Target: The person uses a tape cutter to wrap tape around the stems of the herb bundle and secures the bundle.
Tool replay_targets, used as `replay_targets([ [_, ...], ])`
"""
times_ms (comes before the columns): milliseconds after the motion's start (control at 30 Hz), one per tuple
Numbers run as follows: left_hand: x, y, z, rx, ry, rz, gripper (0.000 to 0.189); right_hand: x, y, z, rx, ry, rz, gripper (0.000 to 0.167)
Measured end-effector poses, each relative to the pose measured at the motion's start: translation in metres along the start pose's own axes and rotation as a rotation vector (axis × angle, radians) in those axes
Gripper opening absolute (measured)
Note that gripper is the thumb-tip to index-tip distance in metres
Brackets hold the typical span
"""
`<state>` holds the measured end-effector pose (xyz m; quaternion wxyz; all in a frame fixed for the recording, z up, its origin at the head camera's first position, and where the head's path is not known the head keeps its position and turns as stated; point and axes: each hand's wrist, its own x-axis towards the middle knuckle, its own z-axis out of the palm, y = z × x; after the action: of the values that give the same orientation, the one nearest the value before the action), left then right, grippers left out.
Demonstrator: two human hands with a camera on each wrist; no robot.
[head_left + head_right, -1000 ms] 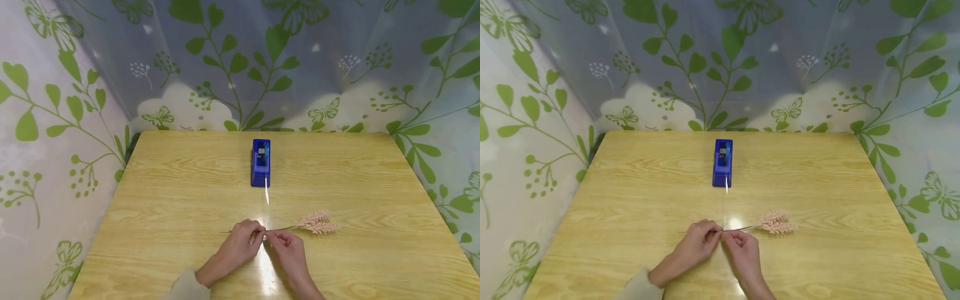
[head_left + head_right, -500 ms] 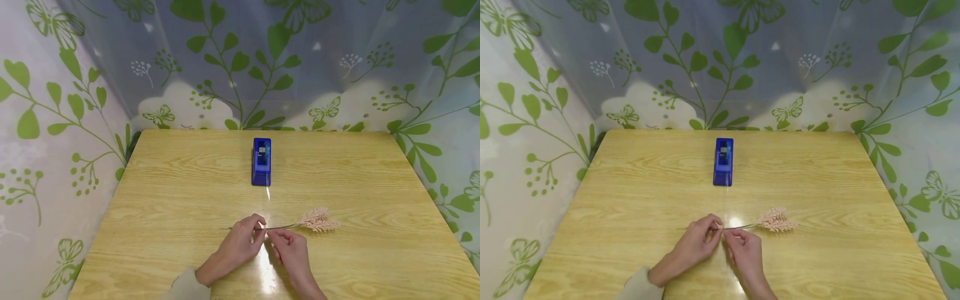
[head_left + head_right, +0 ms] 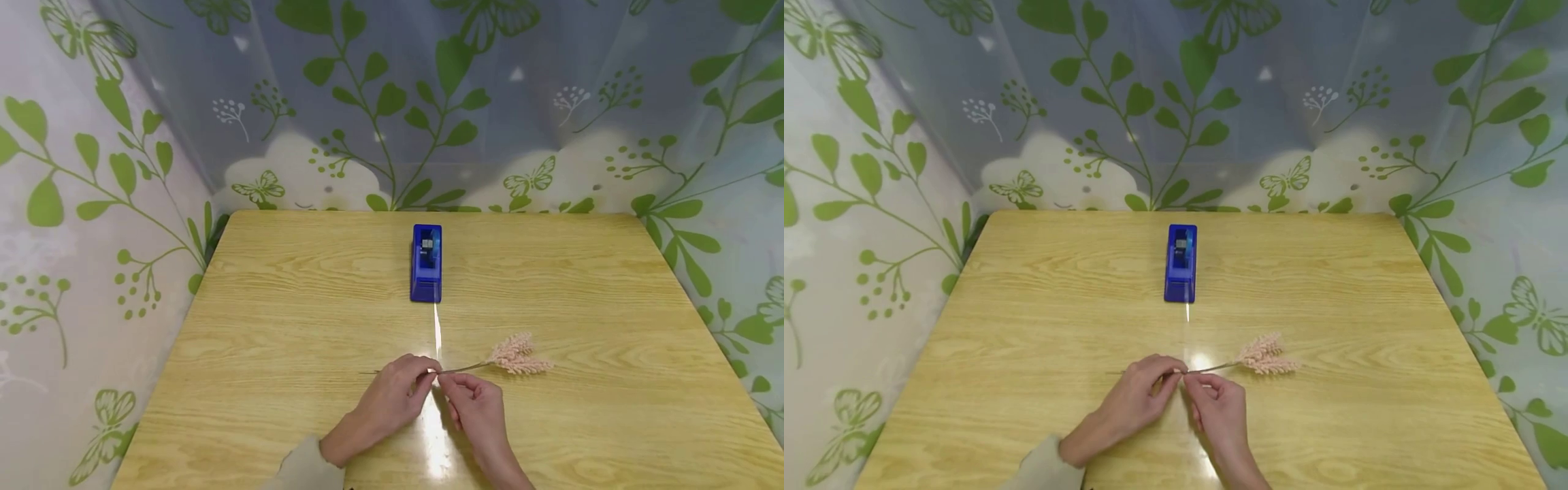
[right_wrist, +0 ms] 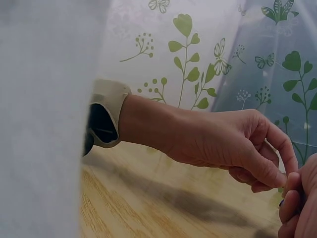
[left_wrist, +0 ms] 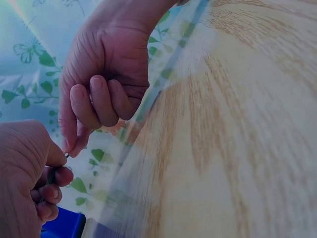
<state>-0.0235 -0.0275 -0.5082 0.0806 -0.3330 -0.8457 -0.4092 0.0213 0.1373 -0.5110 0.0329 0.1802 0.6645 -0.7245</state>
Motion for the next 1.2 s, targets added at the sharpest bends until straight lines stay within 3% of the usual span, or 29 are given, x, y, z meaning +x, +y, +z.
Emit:
replay_targets([
  [333, -0.002, -0.001, 0.001, -0.062, -0.026, -0.010, 0.018, 0.002, 0.006, -0.001, 0.026, 0.025, -0.013, 0.016],
  [667, -0.001, -0.003, 0.000, -0.078, -0.053, -0.027, 0.018, 0.004, 0.007, 0.001, 0.039, 0.032, -0.055, 0.019],
  [867, 0.001, -0.002, -0.001, -0.101, -0.034, -0.005, 0.017, 0.005, 0.008, -0.001, 0.053, 0.064, -0.067, 0.016],
  [1100, 0.005, -0.002, -0.004, -0.094, -0.032, -0.004, 0.016, 0.004, 0.001, -0.008, 0.009, -0.024, 0.045, 0.017],
  [1200, 0.008, -0.002, -0.006, -0.088, -0.026, 0.005, 0.015, 0.001, -0.003, -0.010, 0.048, -0.037, 0.074, 0.018],
])
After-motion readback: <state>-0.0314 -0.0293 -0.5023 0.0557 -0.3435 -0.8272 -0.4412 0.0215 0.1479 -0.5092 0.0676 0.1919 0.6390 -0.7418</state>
